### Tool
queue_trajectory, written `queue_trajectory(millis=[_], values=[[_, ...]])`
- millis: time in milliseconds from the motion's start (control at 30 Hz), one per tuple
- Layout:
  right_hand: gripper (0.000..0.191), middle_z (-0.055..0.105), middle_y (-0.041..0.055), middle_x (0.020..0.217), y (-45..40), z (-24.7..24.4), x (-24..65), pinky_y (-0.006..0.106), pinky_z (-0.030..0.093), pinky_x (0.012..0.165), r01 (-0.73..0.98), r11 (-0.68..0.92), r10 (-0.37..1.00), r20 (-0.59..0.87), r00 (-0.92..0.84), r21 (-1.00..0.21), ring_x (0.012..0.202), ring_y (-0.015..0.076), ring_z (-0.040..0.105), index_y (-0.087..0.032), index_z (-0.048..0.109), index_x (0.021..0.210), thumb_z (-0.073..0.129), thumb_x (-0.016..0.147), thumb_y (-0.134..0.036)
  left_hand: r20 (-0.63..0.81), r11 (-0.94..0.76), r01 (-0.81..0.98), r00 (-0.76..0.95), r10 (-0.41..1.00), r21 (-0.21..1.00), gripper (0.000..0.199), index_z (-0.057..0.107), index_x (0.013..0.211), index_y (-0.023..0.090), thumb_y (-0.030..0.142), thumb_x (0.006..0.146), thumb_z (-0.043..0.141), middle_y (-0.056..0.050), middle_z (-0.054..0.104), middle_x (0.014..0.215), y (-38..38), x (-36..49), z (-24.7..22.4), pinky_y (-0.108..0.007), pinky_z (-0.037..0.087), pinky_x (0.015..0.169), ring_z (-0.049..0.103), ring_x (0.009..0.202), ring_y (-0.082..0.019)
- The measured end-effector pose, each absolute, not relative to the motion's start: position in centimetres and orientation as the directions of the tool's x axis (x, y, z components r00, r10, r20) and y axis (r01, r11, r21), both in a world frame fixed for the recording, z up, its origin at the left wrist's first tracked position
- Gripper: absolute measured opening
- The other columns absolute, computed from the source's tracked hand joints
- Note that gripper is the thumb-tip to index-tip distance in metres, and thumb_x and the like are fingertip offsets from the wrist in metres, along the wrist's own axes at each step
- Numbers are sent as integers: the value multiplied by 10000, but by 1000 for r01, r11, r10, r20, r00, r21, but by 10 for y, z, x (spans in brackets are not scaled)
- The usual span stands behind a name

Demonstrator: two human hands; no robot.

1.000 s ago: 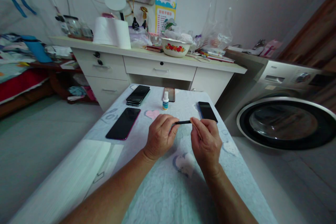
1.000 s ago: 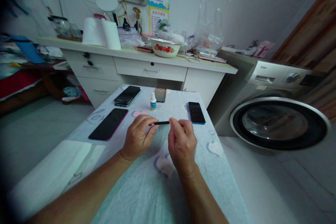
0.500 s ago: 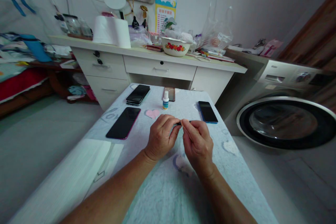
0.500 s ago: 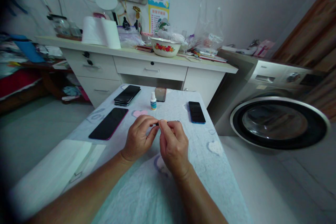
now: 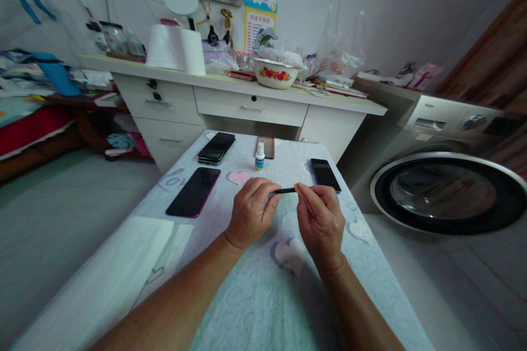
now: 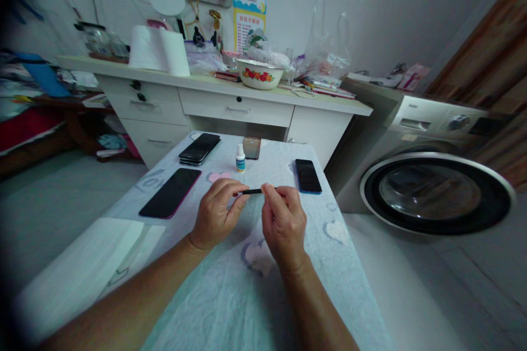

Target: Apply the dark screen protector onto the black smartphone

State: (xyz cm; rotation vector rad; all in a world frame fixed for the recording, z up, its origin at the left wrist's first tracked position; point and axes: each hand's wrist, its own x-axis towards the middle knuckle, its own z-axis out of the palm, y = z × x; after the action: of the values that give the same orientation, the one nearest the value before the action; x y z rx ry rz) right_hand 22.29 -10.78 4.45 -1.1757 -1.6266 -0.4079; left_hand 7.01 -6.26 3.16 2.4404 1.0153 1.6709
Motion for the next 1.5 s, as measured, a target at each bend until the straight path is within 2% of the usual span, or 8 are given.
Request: queue_trajectory(millis=[300, 500, 733, 1067, 1500], values=[[245, 557, 28, 875, -105, 48, 232, 220, 520, 664, 885, 370, 457, 885, 92, -283, 745, 104, 573, -231, 660, 1058, 532, 871, -137, 825, -773, 507, 192, 532, 381, 101, 593, 956, 178, 228, 895, 529, -54, 628, 882, -61, 69, 30, -325, 498, 763, 577, 850, -186], [253, 545, 30, 881, -107, 46, 226, 214, 516, 656, 872, 399, 461, 884, 76, -283, 744, 103, 572, -216, 652, 1065, 537, 863, -116, 816, -774, 503, 208, 540, 384, 99, 593, 960, 176, 220, 891, 536, -54, 628, 888, -62, 71, 30, -326, 494, 773, 576, 851, -184], [348, 542, 34, 907, -109, 39, 213, 244, 536, 719, 823, 482, 499, 866, 23, -299, 781, 111, 586, -241, 611, 1163, 508, 868, -87, 818, -782, 499, 218, 532, 375, 94, 598, 953, 177, 211, 887, 540, -54, 627, 862, -65, 73, 30, -325, 494, 746, 570, 833, -185], [361, 542, 50, 927, -111, 38, 204, 234, 530, 707, 781, 552, 511, 859, -40, -292, 793, 110, 584, -208, 616, 1179, 508, 862, -72, 817, -789, 474, 216, 534, 391, 98, 598, 940, 179, 237, 894, 534, -57, 638, 854, -64, 72, 31, -314, 501, 715, 584, 794, -175], [351, 542, 38, 923, -109, 38, 211, 228, 527, 687, 800, 527, 523, 851, -38, -288, 748, 95, 577, -236, 622, 1170, 498, 873, -96, 819, -795, 470, 225, 528, 384, 87, 604, 934, 181, 221, 883, 547, -52, 636, 841, -63, 70, 32, -313, 501, 709, 585, 793, -177]])
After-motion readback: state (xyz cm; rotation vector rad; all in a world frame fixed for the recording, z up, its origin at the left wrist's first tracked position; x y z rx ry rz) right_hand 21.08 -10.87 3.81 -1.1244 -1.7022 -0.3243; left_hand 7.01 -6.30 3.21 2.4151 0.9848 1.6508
